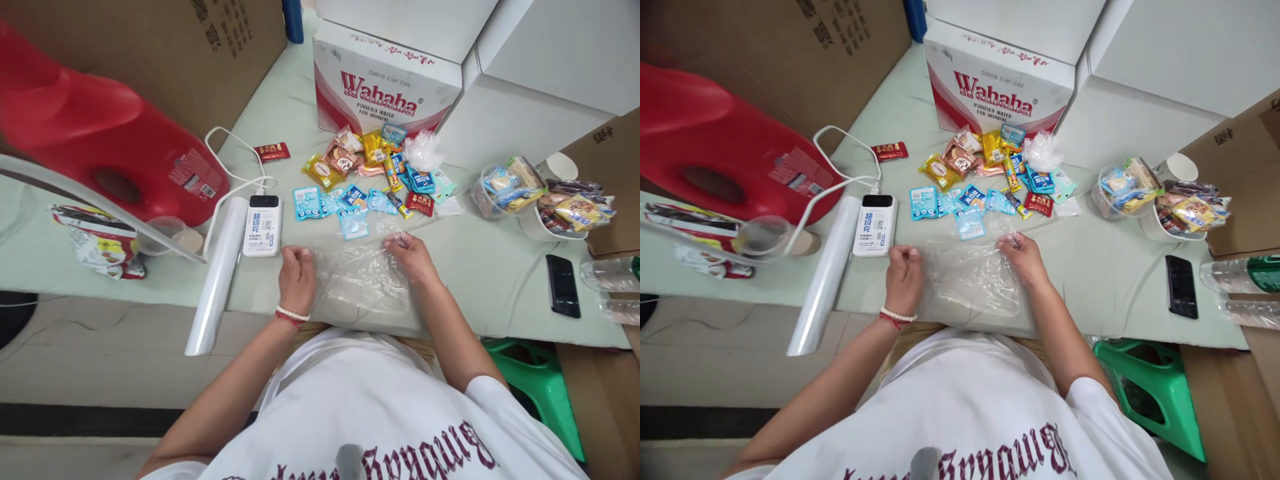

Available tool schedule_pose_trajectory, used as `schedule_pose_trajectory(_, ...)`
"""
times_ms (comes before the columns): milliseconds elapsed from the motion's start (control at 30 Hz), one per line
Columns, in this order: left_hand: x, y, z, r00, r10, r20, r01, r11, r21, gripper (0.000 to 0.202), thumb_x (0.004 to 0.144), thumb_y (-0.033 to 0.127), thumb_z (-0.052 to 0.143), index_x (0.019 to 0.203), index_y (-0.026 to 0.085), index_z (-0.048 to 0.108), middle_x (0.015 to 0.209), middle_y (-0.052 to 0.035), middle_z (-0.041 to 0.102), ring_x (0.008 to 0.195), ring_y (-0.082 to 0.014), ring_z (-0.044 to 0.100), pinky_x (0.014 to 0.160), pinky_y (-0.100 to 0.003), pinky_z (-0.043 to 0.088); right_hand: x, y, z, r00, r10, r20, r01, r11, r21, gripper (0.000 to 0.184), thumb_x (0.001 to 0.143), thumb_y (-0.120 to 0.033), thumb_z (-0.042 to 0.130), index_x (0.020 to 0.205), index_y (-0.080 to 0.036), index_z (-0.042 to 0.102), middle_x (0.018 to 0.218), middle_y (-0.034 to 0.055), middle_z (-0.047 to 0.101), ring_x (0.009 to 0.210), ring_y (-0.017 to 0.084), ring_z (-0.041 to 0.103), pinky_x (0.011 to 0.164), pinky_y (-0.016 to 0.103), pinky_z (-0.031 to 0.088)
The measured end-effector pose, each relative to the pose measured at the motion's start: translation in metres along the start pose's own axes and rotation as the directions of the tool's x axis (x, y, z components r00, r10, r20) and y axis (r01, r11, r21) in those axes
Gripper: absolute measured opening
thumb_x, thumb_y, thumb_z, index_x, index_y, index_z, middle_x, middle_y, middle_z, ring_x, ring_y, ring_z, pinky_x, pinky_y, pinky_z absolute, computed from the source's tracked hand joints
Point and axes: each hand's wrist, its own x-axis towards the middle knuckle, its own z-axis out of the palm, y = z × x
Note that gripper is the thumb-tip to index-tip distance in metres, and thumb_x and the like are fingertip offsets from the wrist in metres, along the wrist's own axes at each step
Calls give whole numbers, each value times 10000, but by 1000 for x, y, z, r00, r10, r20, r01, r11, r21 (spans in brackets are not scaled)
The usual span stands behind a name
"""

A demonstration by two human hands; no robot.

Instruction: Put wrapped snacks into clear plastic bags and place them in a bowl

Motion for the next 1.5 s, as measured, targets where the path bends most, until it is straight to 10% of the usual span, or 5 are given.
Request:
schedule_pose_trajectory(133, -8, 8, 5, 904, 420, -77, -367, 856, 365, 381, 909, 419, 624, 1216, 197, 580, 1304, -197, 607, 1352, -372, 510, 1143, -590, 359, -3, 2, -7, 998, -60, -3, 60, 995, -86, 305, 730, -479, 749, 788, -200, 642, 731, -26, 600, 681, 138, 502, 651, 264, 395)
schedule_pose_trajectory(333, 3, 22, 18, 616, 455, 643, -752, 583, 308, 525, 942, 220, 528, 1462, 289, 539, 1569, -135, 514, 1518, -310, 388, 1246, -631, 187, -1, 0, -11, 995, -50, 82, 52, 998, -20, 338, 726, -505, 770, 813, -215, 620, 788, -10, 631, 735, 159, 556, 686, 291, 467)
schedule_pose_trajectory(767, 2, 16, -3, 681, 424, 597, -691, 641, 334, 326, 1022, 329, 461, 1094, 239, 765, 1406, -101, 668, 1107, -298, 615, 922, -496, 482, -5, -14, -96, 783, -410, -468, 118, 836, -536, 372, 732, -399, 768, 1021, -209, 630, 1023, 56, 612, 790, 174, 545, 718, 334, 473)
schedule_pose_trajectory(1033, -3, 20, 14, 647, 488, 586, -734, 606, 306, 221, 806, 108, 593, 961, 190, 727, 1468, -141, 584, 1324, -368, 486, 1002, -554, 458, -76, -18, -7, 658, -641, 396, 707, 343, -619, 173, 982, -149, 506, 1016, -207, 665, 911, 81, 688, 847, 224, 580, 751, 352, 486)
schedule_pose_trajectory(1500, 34, 53, 60, 653, 432, 622, -674, 705, 219, 237, 853, 324, 709, 1056, 205, 741, 1081, -128, 741, 1149, -330, 572, 984, -493, 408, -69, 44, -5, 689, -437, 578, 711, 255, -655, 377, 1008, -175, 496, 1338, -237, 668, 1493, 109, 582, 1107, 246, 623, 914, 416, 535)
